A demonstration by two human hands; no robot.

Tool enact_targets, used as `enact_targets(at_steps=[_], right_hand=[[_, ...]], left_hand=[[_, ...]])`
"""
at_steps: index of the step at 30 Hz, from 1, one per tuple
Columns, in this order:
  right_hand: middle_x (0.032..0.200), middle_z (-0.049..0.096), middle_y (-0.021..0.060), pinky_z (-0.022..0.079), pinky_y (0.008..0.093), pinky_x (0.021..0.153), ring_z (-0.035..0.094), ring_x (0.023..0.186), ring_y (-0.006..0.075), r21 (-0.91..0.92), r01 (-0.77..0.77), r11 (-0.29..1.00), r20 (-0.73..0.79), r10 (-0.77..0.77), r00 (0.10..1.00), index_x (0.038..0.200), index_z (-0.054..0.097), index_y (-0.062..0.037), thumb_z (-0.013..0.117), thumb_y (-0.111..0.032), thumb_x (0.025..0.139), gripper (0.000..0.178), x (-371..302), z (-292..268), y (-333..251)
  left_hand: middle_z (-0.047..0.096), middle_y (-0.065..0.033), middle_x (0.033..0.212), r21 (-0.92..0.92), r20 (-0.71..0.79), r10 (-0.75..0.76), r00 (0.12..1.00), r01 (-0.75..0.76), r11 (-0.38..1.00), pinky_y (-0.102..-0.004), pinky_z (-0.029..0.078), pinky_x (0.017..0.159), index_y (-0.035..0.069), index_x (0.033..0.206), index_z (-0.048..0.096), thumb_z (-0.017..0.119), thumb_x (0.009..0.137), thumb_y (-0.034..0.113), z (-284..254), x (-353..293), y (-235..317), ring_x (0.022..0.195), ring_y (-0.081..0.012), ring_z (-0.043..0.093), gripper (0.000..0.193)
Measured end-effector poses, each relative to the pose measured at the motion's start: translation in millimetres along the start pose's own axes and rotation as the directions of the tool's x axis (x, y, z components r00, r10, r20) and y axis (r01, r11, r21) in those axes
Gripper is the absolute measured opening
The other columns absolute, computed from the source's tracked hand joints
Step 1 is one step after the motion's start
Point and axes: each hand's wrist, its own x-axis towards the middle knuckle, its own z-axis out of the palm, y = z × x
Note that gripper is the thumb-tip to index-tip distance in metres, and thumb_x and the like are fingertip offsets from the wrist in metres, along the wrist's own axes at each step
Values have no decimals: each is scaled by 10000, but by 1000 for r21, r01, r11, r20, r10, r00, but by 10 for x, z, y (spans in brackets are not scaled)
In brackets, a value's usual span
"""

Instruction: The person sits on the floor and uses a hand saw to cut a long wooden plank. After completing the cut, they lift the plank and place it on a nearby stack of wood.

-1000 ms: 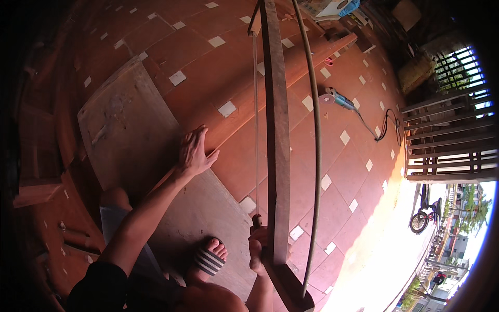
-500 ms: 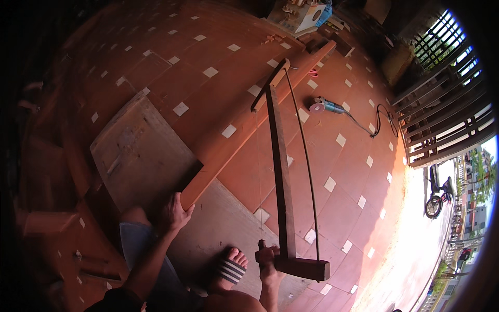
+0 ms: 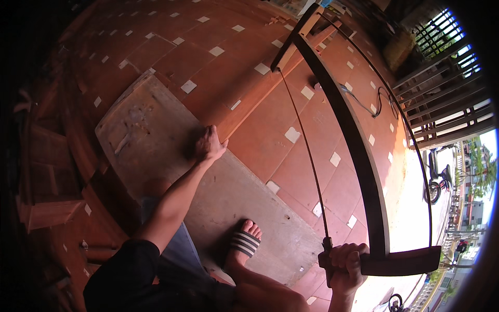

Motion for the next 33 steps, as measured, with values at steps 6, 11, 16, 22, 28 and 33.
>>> enact_targets(at_steps=[6,11,16,22,28,33], right_hand=[[577,397,10,382,342,532,372,492,149,7,-110,994,-102,110,989,784,402,-125,638,-220,1009,339,-265,168,-572],[561,342,-17,367,323,544,337,496,124,-92,-196,976,-176,178,968,803,395,-144,625,-248,1020,333,-406,364,-781],[588,413,18,365,336,531,376,502,144,9,-225,974,-140,224,964,780,409,-121,614,-186,1015,319,-120,447,-761],[614,399,8,400,348,619,390,550,152,16,-182,983,-39,183,982,770,410,-121,580,-171,1036,319,538,568,-281],[648,415,20,453,370,713,428,595,171,132,-104,986,-30,109,994,792,422,-109,592,-183,1025,298,894,975,1078],[662,439,33,454,393,710,441,616,180,282,-70,957,-21,79,997,781,433,-103,622,-200,1016,316,982,1274,1865]], left_hand=[[595,-134,1219,26,-13,33,999,-32,999,-454,556,864,78,1179,497,808,818,374,-44,17,-4,1081,-309,662,562],[590,-134,1210,-25,-10,38,999,-38,999,-453,557,867,81,1216,478,817,811,354,23,-21,-126,1104,-313,652,595],[584,-141,1218,-41,5,27,1000,-27,999,-459,566,853,79,1210,471,817,811,345,38,-98,-272,1129,-320,639,592],[588,-161,1177,-62,15,112,994,-111,992,-460,562,866,42,1220,480,815,797,313,14,97,-103,1114,-333,627,603],[554,-173,1230,-30,-17,317,948,-318,948,-459,553,909,13,1213,520,809,789,296,228,816,72,1106,-329,605,586],[547,-189,1248,-97,26,276,961,-272,957,-473,538,935,20,1285,473,820,773,232,226,877,320,1148,-359,586,654]])
